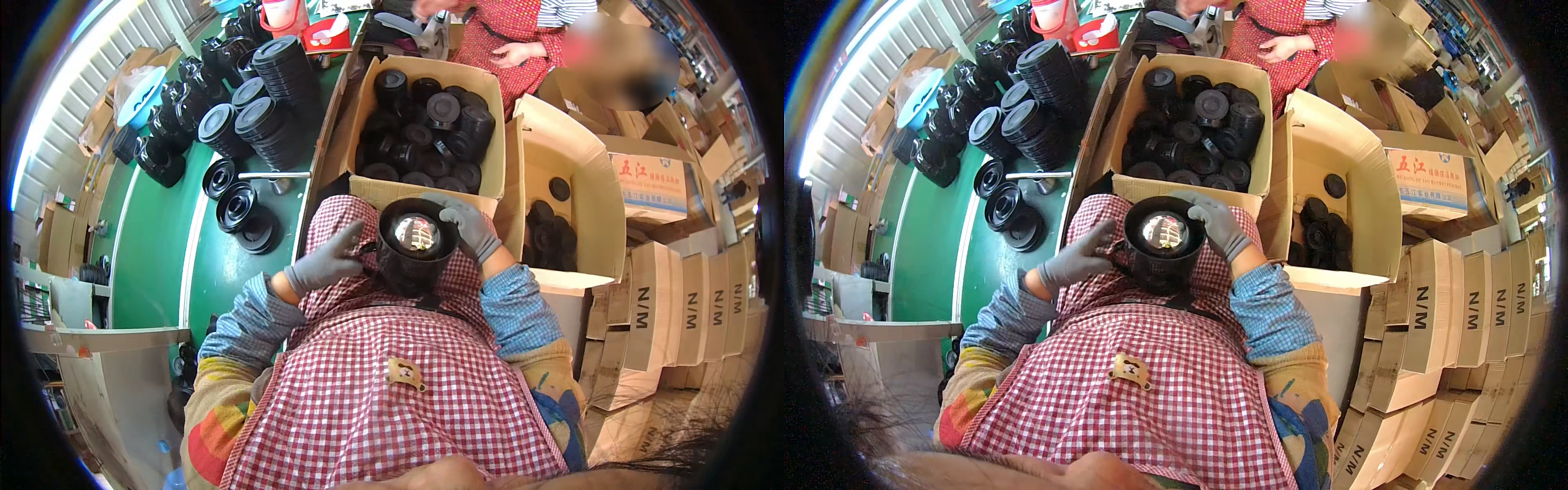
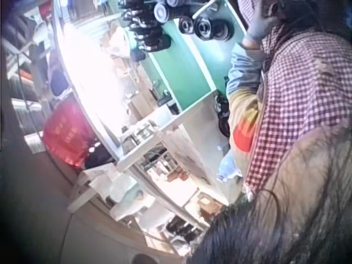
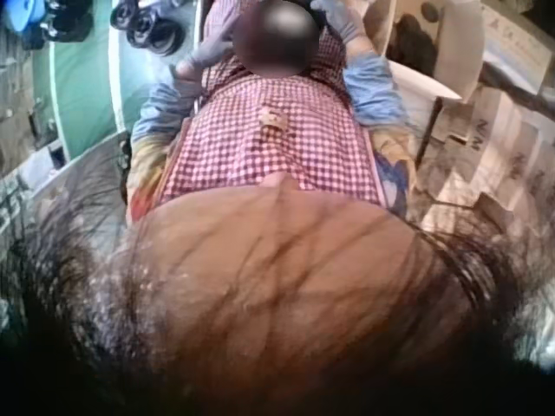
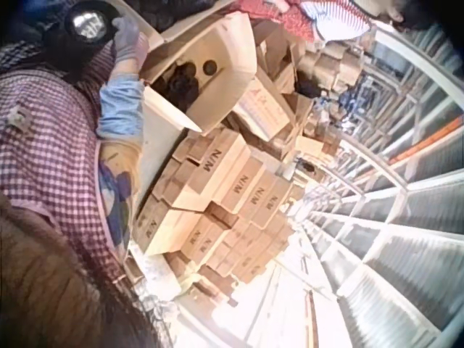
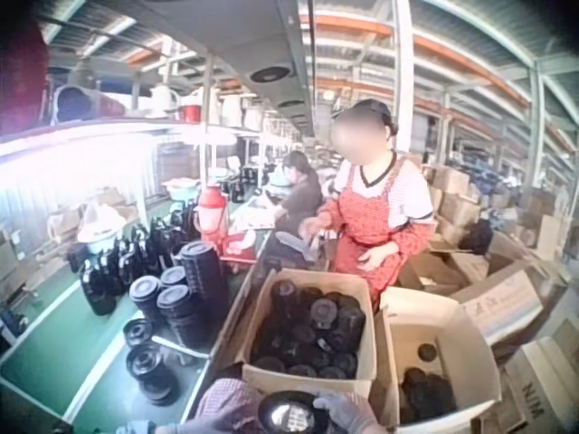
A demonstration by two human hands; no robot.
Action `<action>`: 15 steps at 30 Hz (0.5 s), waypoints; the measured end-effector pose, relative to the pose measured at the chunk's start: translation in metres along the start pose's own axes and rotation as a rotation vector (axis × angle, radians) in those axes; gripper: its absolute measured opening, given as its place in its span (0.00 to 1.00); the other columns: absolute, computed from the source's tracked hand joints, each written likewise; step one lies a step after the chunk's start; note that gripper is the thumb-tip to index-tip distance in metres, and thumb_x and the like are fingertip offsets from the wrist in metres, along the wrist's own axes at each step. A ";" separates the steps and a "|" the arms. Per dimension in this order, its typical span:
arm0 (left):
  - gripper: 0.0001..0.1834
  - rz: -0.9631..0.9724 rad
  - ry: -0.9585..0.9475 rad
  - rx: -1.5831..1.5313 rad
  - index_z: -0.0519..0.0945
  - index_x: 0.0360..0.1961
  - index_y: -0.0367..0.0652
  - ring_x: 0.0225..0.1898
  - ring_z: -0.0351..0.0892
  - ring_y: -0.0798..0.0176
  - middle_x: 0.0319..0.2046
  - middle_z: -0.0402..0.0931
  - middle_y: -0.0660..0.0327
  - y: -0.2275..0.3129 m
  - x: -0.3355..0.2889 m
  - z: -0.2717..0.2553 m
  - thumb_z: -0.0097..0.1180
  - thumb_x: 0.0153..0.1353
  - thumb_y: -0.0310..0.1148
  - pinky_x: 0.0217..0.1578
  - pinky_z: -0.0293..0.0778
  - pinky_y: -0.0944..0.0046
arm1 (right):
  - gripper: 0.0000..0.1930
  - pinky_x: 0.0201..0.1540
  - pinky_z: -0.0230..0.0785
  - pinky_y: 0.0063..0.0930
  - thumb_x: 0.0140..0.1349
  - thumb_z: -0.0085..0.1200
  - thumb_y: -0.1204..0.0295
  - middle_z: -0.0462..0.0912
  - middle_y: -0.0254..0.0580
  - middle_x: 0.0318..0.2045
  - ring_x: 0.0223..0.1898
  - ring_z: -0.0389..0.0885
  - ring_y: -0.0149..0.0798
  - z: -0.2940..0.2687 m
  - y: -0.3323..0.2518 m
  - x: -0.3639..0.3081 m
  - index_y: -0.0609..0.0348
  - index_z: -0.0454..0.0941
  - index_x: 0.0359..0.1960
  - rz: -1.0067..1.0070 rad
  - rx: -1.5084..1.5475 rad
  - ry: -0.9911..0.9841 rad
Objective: The person repeatedly picks black plastic containers from a cardboard box, places them on a green worktable, and secures a lid onto each container by hand. The person then returns the sealed containers to the box. Another worker is visible nearby performing similar actions.
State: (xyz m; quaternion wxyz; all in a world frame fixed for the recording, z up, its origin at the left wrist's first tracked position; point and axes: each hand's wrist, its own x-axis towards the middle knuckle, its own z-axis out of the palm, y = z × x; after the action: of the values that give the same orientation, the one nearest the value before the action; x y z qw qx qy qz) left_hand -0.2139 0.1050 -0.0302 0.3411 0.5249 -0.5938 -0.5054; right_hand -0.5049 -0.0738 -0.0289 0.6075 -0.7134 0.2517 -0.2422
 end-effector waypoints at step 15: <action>0.55 0.031 -0.143 0.298 0.35 0.75 0.31 0.50 0.83 0.39 0.48 0.80 0.34 0.009 -0.009 0.032 0.61 0.59 0.32 0.54 0.77 0.52 | 0.20 0.52 0.75 0.42 0.57 0.64 0.56 0.86 0.48 0.46 0.47 0.84 0.50 0.022 -0.065 0.028 0.54 0.85 0.46 -0.223 -0.594 -0.134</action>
State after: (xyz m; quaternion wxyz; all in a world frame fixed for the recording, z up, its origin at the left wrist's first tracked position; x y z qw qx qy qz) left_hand -0.2443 0.1211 -0.0286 0.2240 0.5232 -0.6930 -0.4425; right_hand -0.4652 -0.0674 0.0334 0.3579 -0.8970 0.1908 -0.1758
